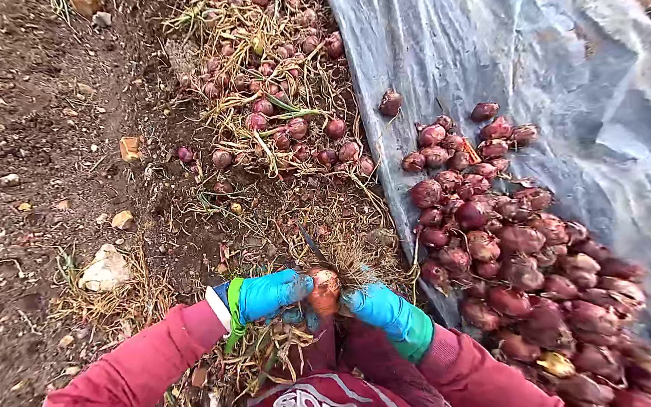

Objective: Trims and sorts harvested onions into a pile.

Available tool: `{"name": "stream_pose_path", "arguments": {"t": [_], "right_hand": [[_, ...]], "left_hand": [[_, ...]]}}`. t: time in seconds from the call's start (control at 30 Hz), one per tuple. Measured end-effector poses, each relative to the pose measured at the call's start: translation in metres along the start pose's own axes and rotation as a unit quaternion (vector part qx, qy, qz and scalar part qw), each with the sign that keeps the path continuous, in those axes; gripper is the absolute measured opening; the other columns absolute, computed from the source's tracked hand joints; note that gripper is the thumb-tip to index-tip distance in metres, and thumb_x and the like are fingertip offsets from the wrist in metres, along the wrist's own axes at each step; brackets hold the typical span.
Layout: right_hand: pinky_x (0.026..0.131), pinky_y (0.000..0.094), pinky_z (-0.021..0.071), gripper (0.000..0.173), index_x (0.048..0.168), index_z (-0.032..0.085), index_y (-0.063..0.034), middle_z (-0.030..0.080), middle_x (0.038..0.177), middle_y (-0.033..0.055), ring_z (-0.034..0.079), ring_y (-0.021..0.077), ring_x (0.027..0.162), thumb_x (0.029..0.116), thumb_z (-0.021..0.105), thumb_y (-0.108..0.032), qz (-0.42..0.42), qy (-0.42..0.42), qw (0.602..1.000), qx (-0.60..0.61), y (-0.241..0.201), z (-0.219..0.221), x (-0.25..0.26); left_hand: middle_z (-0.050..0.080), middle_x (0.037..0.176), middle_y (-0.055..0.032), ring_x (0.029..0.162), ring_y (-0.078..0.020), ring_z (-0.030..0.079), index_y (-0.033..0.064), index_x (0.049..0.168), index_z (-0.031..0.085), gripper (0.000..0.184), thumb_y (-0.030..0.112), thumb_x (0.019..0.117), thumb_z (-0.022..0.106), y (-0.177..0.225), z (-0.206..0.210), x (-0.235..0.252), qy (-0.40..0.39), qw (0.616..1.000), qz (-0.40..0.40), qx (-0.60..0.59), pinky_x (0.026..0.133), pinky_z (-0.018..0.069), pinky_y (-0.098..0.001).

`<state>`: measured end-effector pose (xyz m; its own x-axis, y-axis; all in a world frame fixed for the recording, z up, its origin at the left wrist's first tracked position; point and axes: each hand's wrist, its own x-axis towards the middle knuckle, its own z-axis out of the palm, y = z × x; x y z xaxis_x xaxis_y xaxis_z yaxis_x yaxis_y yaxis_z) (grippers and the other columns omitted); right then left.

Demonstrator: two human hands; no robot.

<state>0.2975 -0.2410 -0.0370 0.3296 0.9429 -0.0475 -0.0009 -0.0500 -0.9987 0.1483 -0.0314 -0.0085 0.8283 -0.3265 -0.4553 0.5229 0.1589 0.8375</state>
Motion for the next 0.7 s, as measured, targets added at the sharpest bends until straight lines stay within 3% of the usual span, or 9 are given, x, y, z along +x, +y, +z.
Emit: {"name": "stream_pose_path", "arguments": {"t": [0.13,0.2,0.23,0.3,0.33,0.43,0.5,0.57,0.7], "right_hand": [[0.064,0.0246,0.0575,0.057,0.088,0.069,-0.019,0.064,0.073,-0.009,0.064,-0.0018,0.071,0.1021,0.041,-0.066,-0.003,0.061,0.996,-0.068,0.019,-0.002,0.029],[0.064,0.0361,0.0588,0.064,0.087,0.07,-0.0199,0.066,0.073,-0.0045,0.066,0.0066,0.07,0.101,0.034,-0.07,0.098,0.063,0.982,-0.146,0.027,-0.011,0.044],[0.062,0.0428,0.0571,0.069,0.083,0.069,-0.0193,0.064,0.07,-0.0014,0.066,0.0125,0.067,0.0996,0.029,-0.073,0.171,0.046,0.969,-0.174,0.033,-0.014,0.049],[0.054,0.0433,0.0521,0.075,0.079,0.069,-0.0192,0.061,0.063,0.0011,0.06,0.0168,0.057,0.0984,0.024,-0.076,0.264,0.033,0.955,-0.129,0.041,-0.014,0.05],[0.047,0.0392,0.0489,0.077,0.08,0.07,-0.0178,0.058,0.059,0.0024,0.055,0.0169,0.049,0.0986,0.024,-0.076,0.273,0.048,0.959,-0.063,0.039,-0.01,0.044],[0.044,0.0361,0.0512,0.084,0.095,0.072,-0.0117,0.057,0.059,0.0064,0.055,0.0187,0.045,0.0981,0.02,-0.078,0.309,0.061,0.948,0.049,0.045,-0.005,0.034],[0.051,0.0375,0.0544,0.089,0.099,0.071,-0.0137,0.061,0.064,0.0042,0.059,0.0178,0.051,0.0922,0.019,-0.085,0.343,-0.042,0.938,-0.001,0.06,-0.007,0.022],[0.054,0.0385,0.0549,0.092,0.089,0.068,-0.0154,0.061,0.064,0.0012,0.061,0.0159,0.053,0.0838,0.021,-0.094,0.321,-0.111,0.938,-0.064,0.062,-0.014,0.016],[0.056,0.0407,0.0547,0.092,0.079,0.062,-0.0139,0.059,0.065,0.0026,0.06,0.0177,0.056,0.0874,0.012,-0.09,0.294,-0.044,0.95,-0.099,0.05,-0.029,-0.014]], "left_hand": [[0.071,0.087,0.0026,0.074,-0.0034,0.067,0.0169,0.112,0.068,0.075,0.083,0.0939,0.037,-0.005,-0.018,0.02,-0.046,0.989,0.021,-0.136,0.064,0.0569,-0.0212],[0.071,0.084,0.0004,0.073,-0.007,0.067,0.0121,0.105,0.071,0.076,0.08,0.0962,0.037,-0.002,-0.045,0.025,0.05,0.996,-0.051,0.052,0.065,0.0571,-0.0279],[0.068,0.075,0.0006,0.067,-0.0097,0.063,0.0127,0.094,0.072,0.066,0.073,0.0964,0.046,0.001,-0.057,0.03,0.115,0.965,-0.1,0.215,0.062,0.0537,-0.0333],[0.075,0.09,-0.0062,0.087,-0.0246,0.072,0.0163,0.102,0.075,0.063,0.076,0.081,0.069,0.012,-0.079,0.038,0.2,0.832,-0.238,0.459,0.079,0.0575,-0.0542],[0.076,0.097,-0.0062,0.095,-0.0273,0.073,0.0194,0.109,0.075,0.063,0.073,0.0757,0.076,0.009,-0.083,0.039,0.251,0.794,-0.273,0.482,0.086,0.0565,-0.0587],[0.078,0.099,-0.0049,0.096,-0.0251,0.074,0.0204,0.112,0.075,0.057,0.062,0.0744,0.084,0.014,-0.077,0.038,0.395,0.798,-0.214,0.403,0.088,0.0584,-0.0585],[0.077,0.095,-0.0023,0.092,-0.0224,0.074,0.0212,0.111,0.074,0.052,0.06,0.077,0.08,0.026,-0.05,0.043,0.354,0.813,-0.212,0.411,0.084,0.0601,-0.0557],[0.075,0.094,-0.005,0.093,-0.0261,0.072,0.0183,0.109,0.073,0.05,0.059,0.0805,0.076,0.041,-0.021,0.056,0.234,0.825,-0.254,0.448,0.084,0.0584,-0.0579],[0.073,0.097,-0.0113,0.097,-0.0312,0.07,0.0115,0.106,0.072,0.05,0.059,0.0895,0.067,0.054,0.031,0.078,0.105,0.857,-0.251,0.438,0.086,0.0553,-0.0606]]}}
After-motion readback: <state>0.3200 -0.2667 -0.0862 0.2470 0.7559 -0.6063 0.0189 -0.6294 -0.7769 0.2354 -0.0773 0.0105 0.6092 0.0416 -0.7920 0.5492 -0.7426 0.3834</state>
